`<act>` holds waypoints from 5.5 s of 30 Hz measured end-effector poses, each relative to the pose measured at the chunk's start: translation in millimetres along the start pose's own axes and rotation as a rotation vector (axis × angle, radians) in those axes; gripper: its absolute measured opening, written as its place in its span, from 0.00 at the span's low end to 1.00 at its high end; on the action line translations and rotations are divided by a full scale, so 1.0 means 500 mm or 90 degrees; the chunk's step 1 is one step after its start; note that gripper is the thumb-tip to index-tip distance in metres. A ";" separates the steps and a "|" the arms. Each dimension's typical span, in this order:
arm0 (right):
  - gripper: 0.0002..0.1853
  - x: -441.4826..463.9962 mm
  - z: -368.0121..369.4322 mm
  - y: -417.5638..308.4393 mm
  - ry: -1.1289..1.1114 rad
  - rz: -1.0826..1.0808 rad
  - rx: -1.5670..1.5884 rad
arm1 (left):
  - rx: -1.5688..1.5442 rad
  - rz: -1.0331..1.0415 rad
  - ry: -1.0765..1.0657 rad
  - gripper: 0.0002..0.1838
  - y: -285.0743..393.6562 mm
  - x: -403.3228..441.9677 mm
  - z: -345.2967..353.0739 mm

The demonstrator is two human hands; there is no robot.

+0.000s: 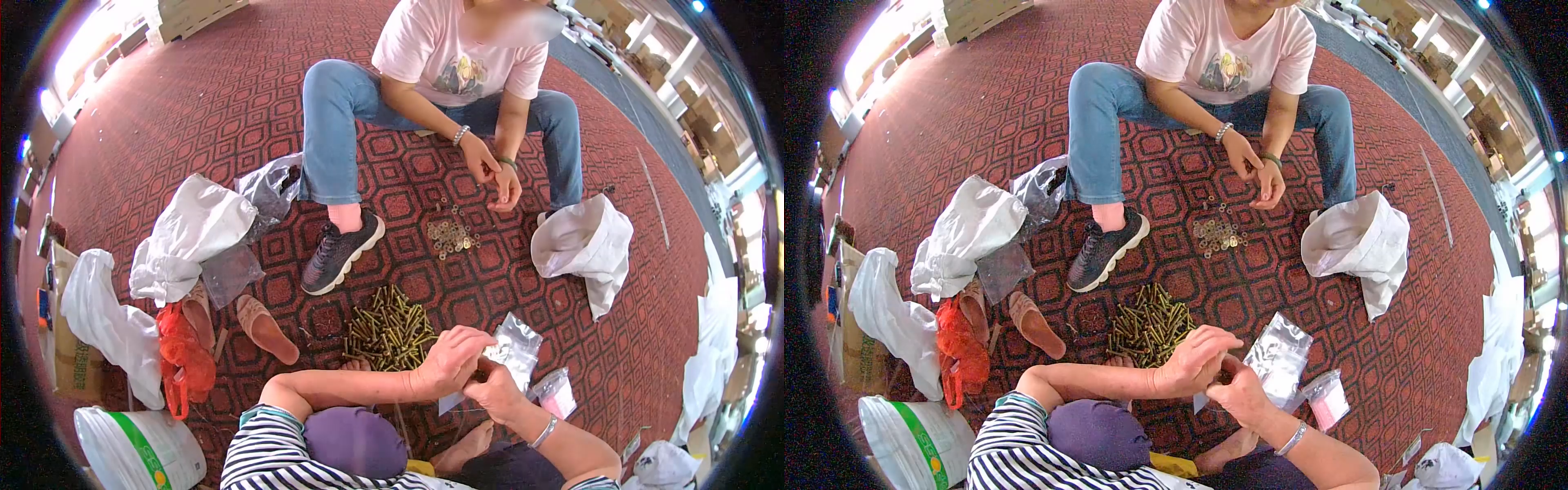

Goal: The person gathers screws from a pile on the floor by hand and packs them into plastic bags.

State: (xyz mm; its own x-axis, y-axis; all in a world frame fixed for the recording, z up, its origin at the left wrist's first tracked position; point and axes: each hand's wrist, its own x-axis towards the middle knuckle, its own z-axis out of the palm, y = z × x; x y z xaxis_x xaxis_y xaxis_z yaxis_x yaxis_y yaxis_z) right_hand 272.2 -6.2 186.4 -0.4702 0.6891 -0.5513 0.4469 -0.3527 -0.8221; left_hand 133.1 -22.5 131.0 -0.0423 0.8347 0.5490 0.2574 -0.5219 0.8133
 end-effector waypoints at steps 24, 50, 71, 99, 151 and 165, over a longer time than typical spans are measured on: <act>0.10 -0.003 -0.003 0.009 -0.031 0.015 -0.017 | -0.037 -0.099 -0.085 0.15 -0.002 -0.014 0.007; 0.09 -0.001 -0.003 0.010 -0.035 -0.048 -0.030 | -0.055 -0.118 -0.089 0.16 0.012 -0.009 -0.004; 0.28 0.010 -0.031 -0.008 0.015 -0.053 -0.084 | 0.073 0.033 -0.009 0.19 -0.011 0.009 -0.044; 0.30 0.006 -0.084 0.035 0.120 -0.248 -0.261 | 0.319 0.308 -0.418 0.09 0.021 0.048 -0.026; 0.19 -0.076 -0.255 0.038 0.128 -0.155 -0.160 | 0.647 -0.071 -0.760 0.08 -0.155 0.132 0.139; 0.21 -0.079 -0.290 0.071 0.024 -0.090 -0.237 | 0.728 -0.086 -0.806 0.06 -0.168 0.166 0.108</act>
State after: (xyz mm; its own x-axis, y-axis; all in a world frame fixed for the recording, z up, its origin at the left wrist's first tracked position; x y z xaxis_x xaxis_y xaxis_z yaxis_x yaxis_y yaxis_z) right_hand 417.0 46.0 199.5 -0.5221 0.7391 -0.4256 0.6285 -0.0039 -0.7778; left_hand 159.9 100.2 98.0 0.4682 0.7606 -0.4497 0.8481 -0.5296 -0.0128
